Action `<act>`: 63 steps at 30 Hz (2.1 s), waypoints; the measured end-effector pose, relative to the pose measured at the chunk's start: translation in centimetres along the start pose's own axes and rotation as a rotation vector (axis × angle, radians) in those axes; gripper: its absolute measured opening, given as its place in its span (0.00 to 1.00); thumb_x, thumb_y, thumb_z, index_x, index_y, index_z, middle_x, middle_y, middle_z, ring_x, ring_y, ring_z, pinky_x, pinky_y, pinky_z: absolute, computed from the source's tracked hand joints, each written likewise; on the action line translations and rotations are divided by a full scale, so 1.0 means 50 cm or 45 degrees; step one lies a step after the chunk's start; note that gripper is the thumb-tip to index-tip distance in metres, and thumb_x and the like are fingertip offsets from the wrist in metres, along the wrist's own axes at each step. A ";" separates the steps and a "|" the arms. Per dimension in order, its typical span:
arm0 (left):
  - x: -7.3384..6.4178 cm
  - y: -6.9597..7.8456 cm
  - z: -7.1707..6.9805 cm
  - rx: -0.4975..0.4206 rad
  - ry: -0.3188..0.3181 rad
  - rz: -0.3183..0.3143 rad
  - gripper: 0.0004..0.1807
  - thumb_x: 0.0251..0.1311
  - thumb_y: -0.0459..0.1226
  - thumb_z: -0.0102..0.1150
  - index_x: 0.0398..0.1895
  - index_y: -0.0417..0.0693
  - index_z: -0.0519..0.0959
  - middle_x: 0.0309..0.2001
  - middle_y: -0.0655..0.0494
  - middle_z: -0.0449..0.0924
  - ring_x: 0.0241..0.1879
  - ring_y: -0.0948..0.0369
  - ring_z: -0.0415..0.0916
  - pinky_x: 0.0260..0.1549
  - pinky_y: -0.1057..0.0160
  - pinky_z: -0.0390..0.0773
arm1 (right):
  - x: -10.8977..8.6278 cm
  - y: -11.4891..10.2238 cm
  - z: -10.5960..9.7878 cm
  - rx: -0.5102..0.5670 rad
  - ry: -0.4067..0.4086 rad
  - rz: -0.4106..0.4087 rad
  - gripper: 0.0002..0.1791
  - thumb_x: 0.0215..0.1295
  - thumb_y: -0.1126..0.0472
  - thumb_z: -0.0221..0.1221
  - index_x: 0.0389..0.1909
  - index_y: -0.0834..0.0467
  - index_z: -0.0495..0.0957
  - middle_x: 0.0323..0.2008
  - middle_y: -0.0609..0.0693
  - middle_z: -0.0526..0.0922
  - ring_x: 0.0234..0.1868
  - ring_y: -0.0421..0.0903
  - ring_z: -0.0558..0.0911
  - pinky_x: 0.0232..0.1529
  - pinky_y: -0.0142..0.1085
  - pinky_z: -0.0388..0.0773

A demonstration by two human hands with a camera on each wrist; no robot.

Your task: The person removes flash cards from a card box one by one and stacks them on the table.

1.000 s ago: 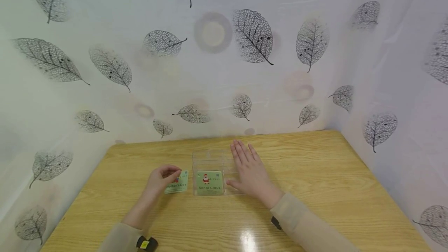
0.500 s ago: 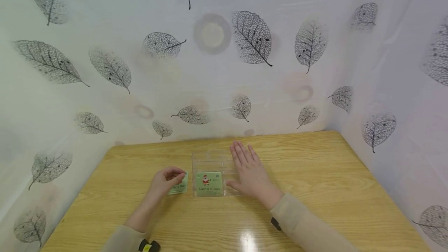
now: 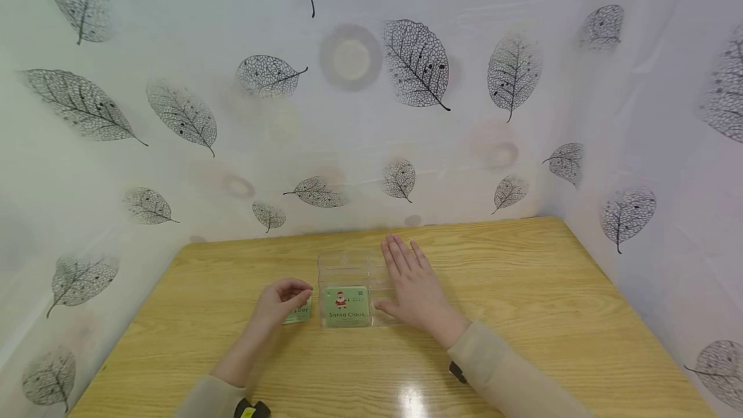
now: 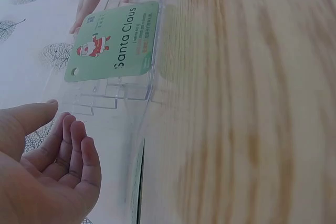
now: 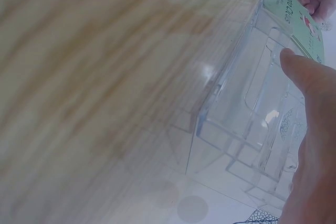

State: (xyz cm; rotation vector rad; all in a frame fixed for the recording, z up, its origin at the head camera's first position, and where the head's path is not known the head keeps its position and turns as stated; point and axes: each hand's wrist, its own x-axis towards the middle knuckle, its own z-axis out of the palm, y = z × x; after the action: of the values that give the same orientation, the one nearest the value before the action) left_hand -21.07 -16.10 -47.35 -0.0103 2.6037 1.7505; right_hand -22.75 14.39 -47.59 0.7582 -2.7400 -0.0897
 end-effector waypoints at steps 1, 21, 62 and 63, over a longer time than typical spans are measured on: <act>-0.001 0.001 0.001 -0.005 0.000 -0.002 0.07 0.68 0.29 0.68 0.44 0.33 0.86 0.39 0.45 0.88 0.36 0.63 0.80 0.36 0.73 0.80 | 0.000 0.000 0.001 0.001 0.003 -0.002 0.66 0.65 0.22 0.56 0.84 0.67 0.48 0.85 0.63 0.48 0.86 0.61 0.52 0.86 0.56 0.48; 0.005 -0.003 0.019 -0.022 -0.034 0.024 0.05 0.68 0.28 0.67 0.42 0.32 0.86 0.37 0.46 0.87 0.34 0.65 0.79 0.35 0.73 0.80 | 0.000 0.000 0.006 0.008 0.016 -0.010 0.66 0.64 0.22 0.57 0.84 0.67 0.48 0.85 0.63 0.48 0.86 0.61 0.53 0.86 0.56 0.47; -0.007 0.018 0.046 -0.019 -0.020 0.042 0.08 0.63 0.28 0.72 0.42 0.32 0.85 0.38 0.44 0.86 0.35 0.64 0.76 0.35 0.74 0.77 | 0.000 0.001 0.003 -0.004 0.003 -0.002 0.66 0.64 0.21 0.57 0.84 0.66 0.47 0.86 0.63 0.47 0.86 0.60 0.52 0.86 0.56 0.46; -0.008 0.017 0.046 -0.011 -0.019 0.044 0.07 0.63 0.28 0.72 0.42 0.32 0.85 0.37 0.45 0.86 0.35 0.64 0.76 0.34 0.74 0.77 | 0.000 0.001 0.003 -0.003 0.001 -0.002 0.66 0.64 0.21 0.57 0.84 0.66 0.47 0.86 0.63 0.47 0.86 0.61 0.52 0.86 0.56 0.46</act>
State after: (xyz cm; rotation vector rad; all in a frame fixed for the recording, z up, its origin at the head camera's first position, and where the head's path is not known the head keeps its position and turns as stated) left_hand -20.70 -13.63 -47.44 0.0477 2.6019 1.7653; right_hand -22.84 14.43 -47.74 0.7598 -2.7376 -0.0933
